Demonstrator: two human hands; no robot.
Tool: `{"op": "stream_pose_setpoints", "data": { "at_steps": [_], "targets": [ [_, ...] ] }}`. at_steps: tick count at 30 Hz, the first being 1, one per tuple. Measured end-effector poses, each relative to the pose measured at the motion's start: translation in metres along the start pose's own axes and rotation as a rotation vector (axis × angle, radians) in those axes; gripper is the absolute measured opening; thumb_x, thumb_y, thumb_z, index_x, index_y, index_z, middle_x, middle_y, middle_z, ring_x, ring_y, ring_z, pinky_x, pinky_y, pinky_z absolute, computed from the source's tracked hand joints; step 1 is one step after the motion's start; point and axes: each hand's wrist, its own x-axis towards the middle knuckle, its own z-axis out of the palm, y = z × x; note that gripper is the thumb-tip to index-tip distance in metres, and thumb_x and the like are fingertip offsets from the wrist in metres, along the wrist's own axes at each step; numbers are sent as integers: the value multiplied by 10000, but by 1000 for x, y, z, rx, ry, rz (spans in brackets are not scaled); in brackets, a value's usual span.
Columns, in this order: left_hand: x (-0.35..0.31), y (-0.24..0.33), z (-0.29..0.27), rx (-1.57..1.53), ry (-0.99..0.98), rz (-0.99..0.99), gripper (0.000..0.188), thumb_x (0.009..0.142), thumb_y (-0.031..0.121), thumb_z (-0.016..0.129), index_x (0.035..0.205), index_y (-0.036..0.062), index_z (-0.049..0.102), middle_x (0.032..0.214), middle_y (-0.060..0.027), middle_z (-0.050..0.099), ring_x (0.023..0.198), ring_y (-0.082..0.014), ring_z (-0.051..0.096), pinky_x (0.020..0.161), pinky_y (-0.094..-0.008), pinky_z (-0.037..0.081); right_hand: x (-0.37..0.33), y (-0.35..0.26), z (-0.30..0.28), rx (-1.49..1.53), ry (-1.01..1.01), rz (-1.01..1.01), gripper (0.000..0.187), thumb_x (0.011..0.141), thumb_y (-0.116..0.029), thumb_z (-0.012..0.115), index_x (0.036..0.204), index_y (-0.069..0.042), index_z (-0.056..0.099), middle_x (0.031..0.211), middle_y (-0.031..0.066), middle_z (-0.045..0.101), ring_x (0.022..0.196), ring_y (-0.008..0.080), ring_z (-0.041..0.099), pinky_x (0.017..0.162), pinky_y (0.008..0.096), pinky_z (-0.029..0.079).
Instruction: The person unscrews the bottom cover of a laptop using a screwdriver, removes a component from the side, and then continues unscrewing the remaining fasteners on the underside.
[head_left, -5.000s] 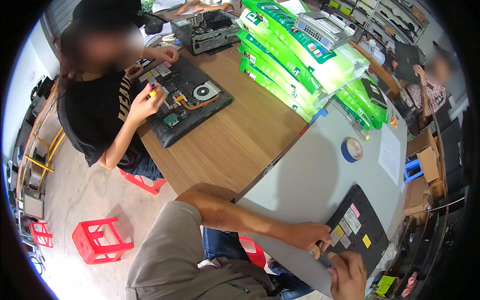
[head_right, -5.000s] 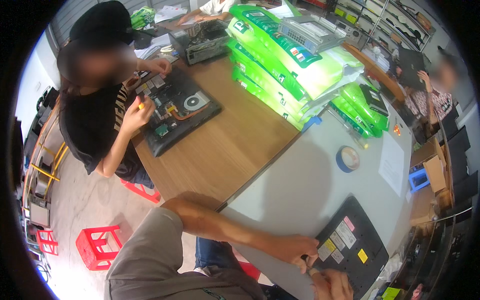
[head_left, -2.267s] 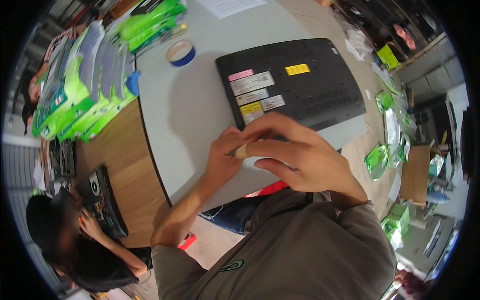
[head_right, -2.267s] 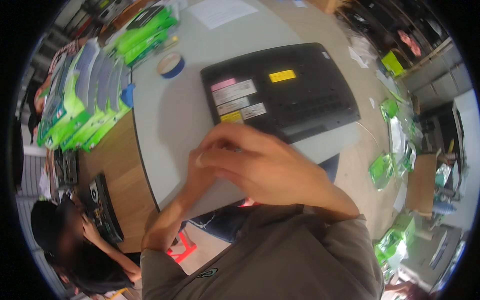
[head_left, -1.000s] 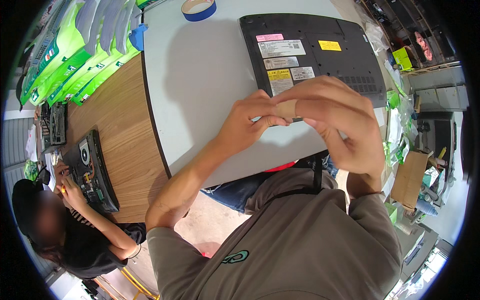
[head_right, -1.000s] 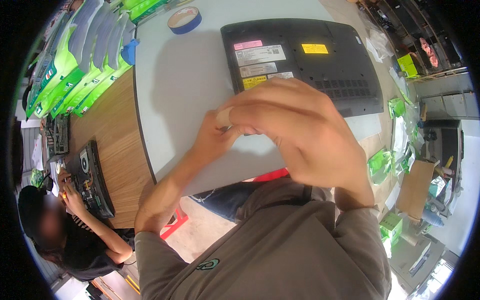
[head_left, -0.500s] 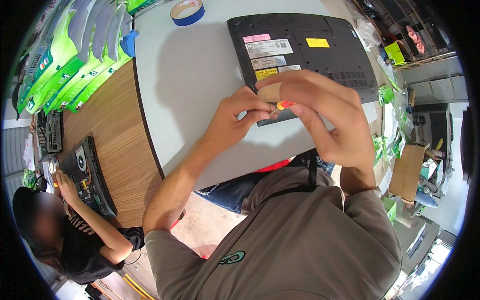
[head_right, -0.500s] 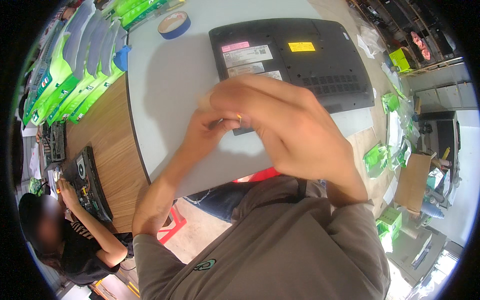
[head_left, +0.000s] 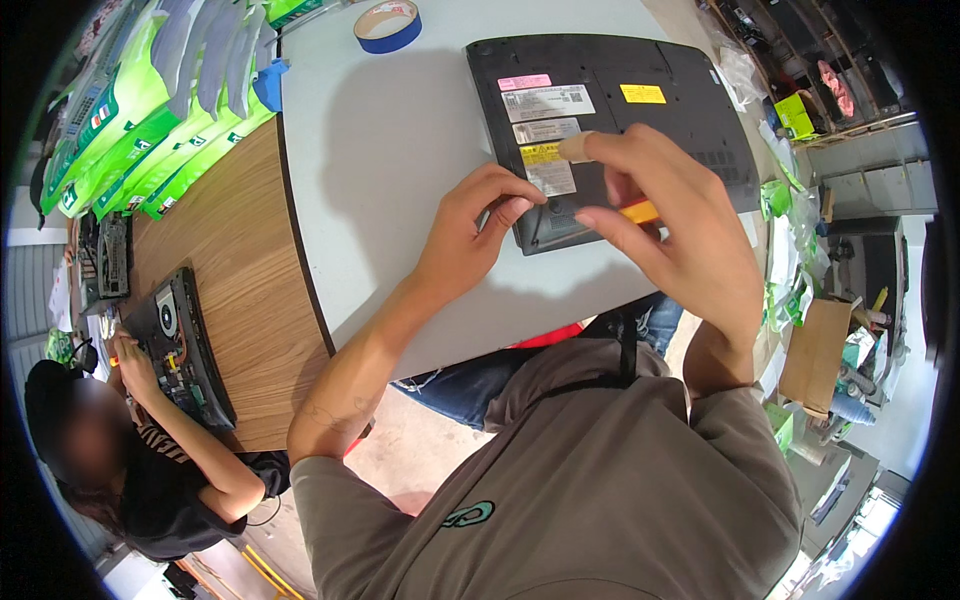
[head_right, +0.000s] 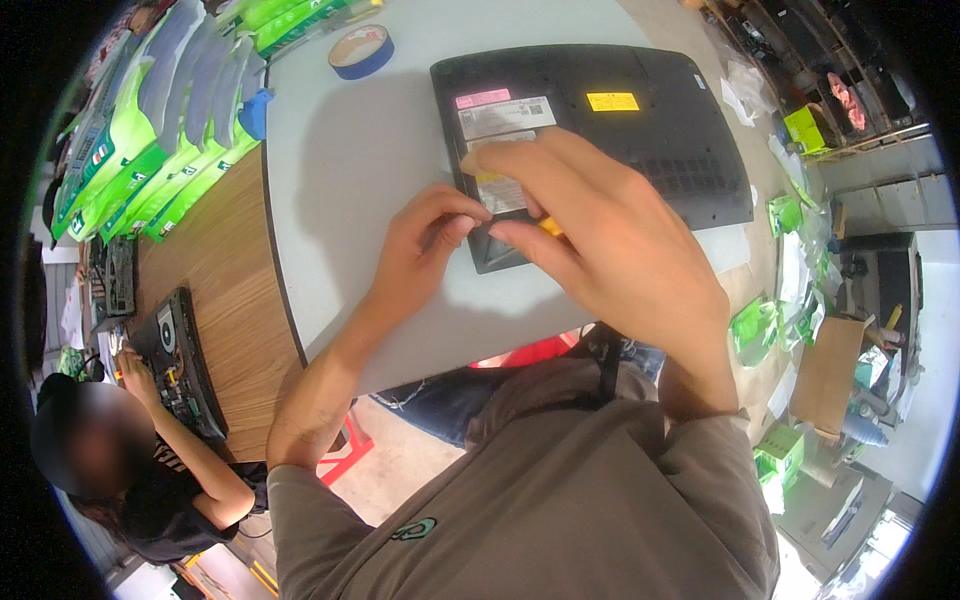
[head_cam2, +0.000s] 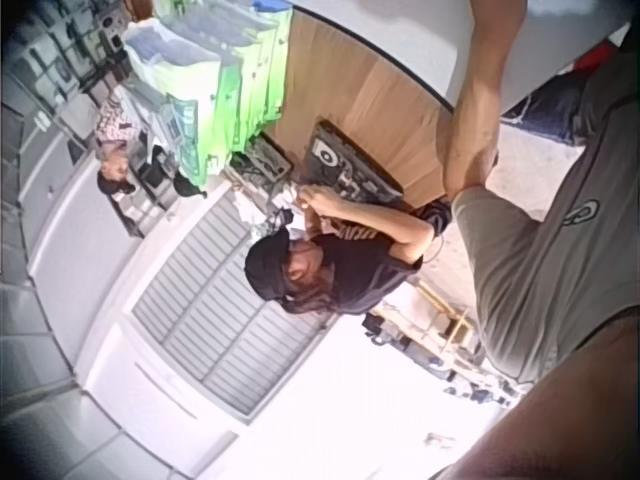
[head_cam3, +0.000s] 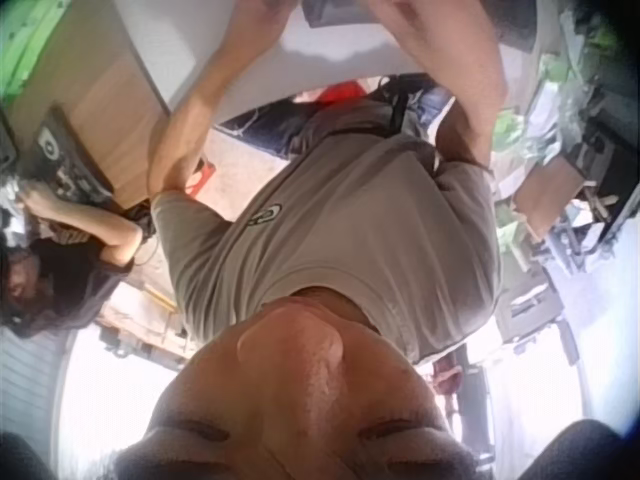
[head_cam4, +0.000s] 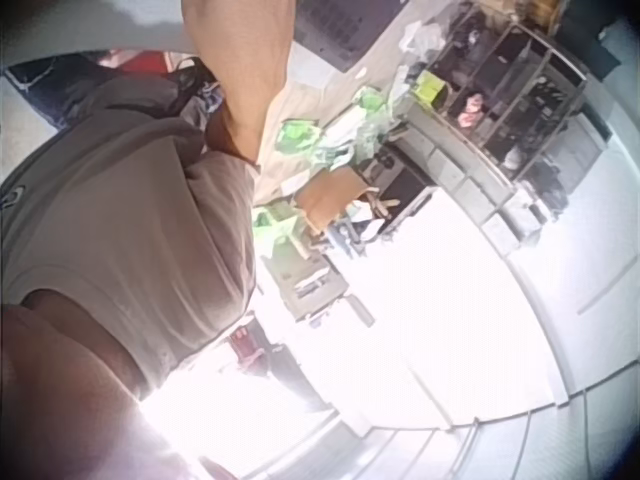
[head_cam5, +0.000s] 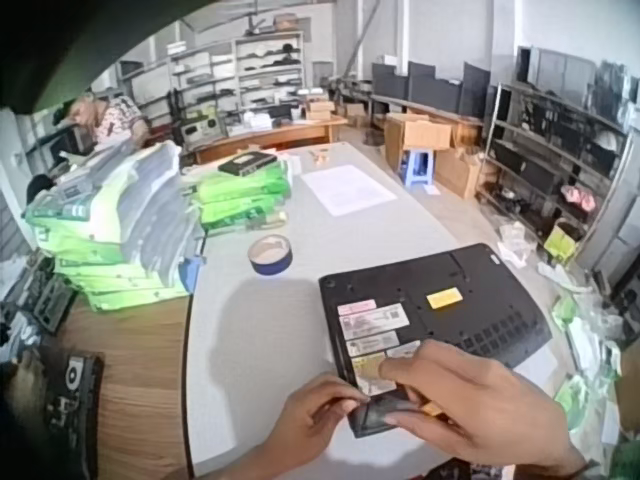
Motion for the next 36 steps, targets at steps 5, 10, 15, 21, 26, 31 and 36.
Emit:
{"op": "stream_pose_setpoints", "data": {
  "at_steps": [5, 10, 15, 21, 26, 31, 36],
  "targets": [
    [-3, 0, -2, 15, -19, -18, 192, 1072, 159, 590, 1127, 19, 710, 1064, -51, 626, 944, -146, 598, 847, -282, 478, 0, 3, -4, 2, 69, -32, 475, 837, 27, 774, 1294, -16, 650, 845, 69, 536, 733, 165, 518, 668, 285, 452],
    [-2, -4, -4, -81, -12, -42, 225, 1089, 184, 566, 1174, 28, 705, 1079, -50, 623, 935, -126, 589, 824, -288, 489, 6, 3, -18, 46, 147, 72, 421, 875, 24, 742, 1285, -33, 666, 843, 54, 563, 729, 136, 565, 664, 282, 482],
    [-1, -11, -1, -101, 188, -60, 154, 1069, 108, 571, 1147, 19, 669, 1028, -75, 581, 876, -147, 608, 758, -282, 524, 35, 14, -22, 163, 324, 20, 363, 969, 8, 690, 1324, -40, 631, 841, -22, 563, 739, 59, 570, 637, 215, 455],
    [-2, -15, -1, -35, 197, -67, 128, 1052, 85, 578, 1139, 33, 655, 1042, -87, 562, 872, -177, 609, 745, -299, 533, 124, 59, 10, 330, 501, -92, 250, 1001, -97, 692, 1237, -24, 652, 846, -7, 594, 680, 74, 569, 581, 239, 471],
    [-3, -16, -1, 6, 163, -25, 151, 1067, 93, 557, 1166, 19, 643, 1029, -64, 541, 783, -132, 587, 731, -273, 511, 211, 114, 77, 207, 557, -214, 201, 1007, -176, 676, 1129, -17, 688, 865, 107, 644, 754, 198, 617, 697, 334, 515],
    [-2, -16, -3, 31, 153, -29, 144, 1066, 89, 554, 1163, 18, 633, 1010, -65, 530, 785, -136, 587, 724, -277, 509, 221, 162, 125, -153, 293, -137, 199, 1006, -154, 666, 1145, -16, 705, 949, 150, 651, 790, 239, 646, 757, 370, 531],
    [-2, -16, -1, 1, 159, -51, 135, 1050, 86, 579, 1148, 15, 639, 1014, -74, 540, 812, -164, 594, 742, -294, 511, 204, 161, 105, -42, 287, -62, 224, 1003, -165, 663, 1174, -25, 698, 1006, 196, 647, 879, 317, 662, 806, 407, 538]
  ]
}}
